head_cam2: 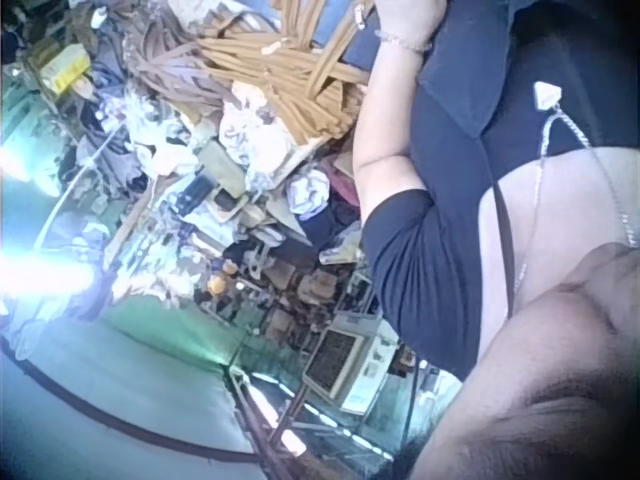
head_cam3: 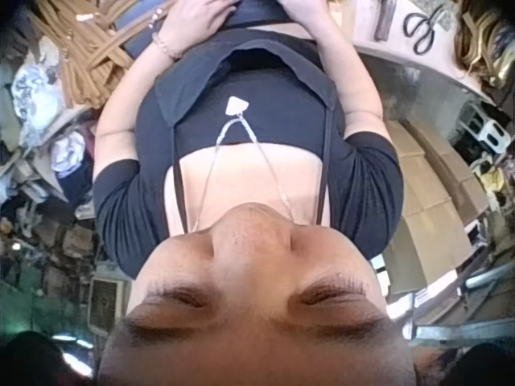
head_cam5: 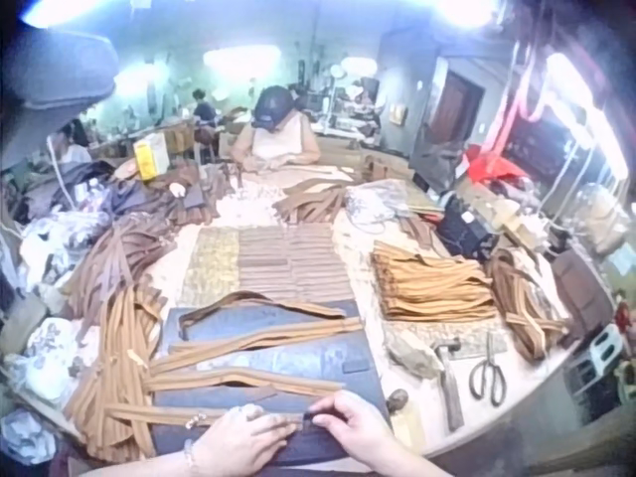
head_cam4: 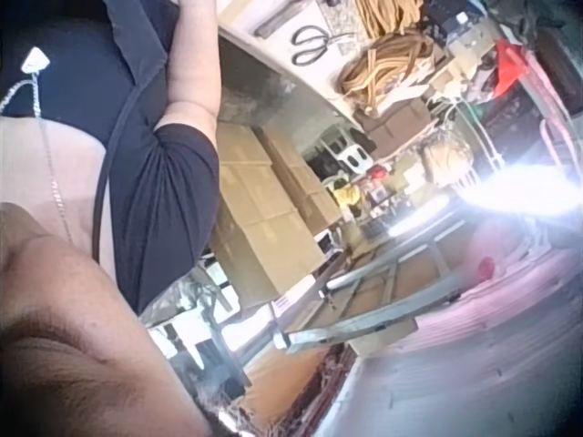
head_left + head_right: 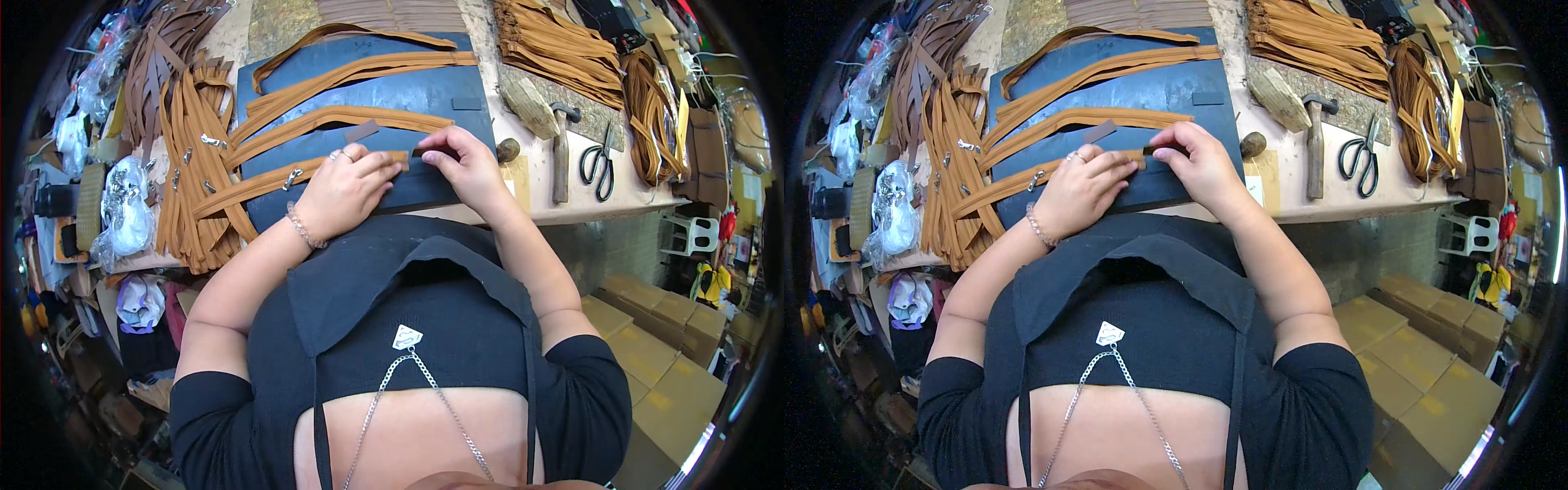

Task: The person threads small metal sliders and end pieces onto thin leather straps by hand, uses a small hammer to tap a metal piece into place on a strap over a rubber mat, and trims a small piece of leather using shears.

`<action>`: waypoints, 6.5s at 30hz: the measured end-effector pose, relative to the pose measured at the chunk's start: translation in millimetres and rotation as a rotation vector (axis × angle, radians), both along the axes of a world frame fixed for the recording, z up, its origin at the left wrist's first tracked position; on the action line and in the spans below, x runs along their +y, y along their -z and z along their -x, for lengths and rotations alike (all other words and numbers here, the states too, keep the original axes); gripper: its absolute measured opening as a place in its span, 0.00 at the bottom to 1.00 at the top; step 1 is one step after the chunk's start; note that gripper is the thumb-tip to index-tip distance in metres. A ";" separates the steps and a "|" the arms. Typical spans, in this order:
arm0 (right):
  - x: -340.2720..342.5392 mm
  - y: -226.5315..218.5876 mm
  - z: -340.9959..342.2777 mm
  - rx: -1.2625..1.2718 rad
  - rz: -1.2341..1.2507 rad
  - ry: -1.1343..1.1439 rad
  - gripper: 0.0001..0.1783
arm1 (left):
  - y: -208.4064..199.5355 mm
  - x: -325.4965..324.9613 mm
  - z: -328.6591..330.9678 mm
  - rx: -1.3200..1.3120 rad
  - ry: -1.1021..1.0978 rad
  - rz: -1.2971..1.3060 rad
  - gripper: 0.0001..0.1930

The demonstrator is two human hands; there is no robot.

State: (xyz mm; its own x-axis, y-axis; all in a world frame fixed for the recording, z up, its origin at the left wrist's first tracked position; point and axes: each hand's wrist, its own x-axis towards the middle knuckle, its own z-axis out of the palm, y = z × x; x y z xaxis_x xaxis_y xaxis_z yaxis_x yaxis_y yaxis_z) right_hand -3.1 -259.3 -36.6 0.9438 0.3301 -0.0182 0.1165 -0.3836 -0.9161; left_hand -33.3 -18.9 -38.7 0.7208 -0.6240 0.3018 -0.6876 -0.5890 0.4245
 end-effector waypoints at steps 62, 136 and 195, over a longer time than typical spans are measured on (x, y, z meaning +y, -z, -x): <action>22.4 15.9 -0.5 -0.435 0.302 -0.051 0.07 | 17.2 -20.2 -15.9 -0.035 -0.271 0.087 0.08; 16.2 11.6 -13.6 -0.402 0.231 -0.150 0.05 | 23.0 -5.0 -18.9 -0.082 -0.090 0.173 0.10; -60.3 -18.5 112.9 -0.403 0.194 0.125 0.23 | 23.0 -25.4 -4.1 0.111 -0.265 0.281 0.09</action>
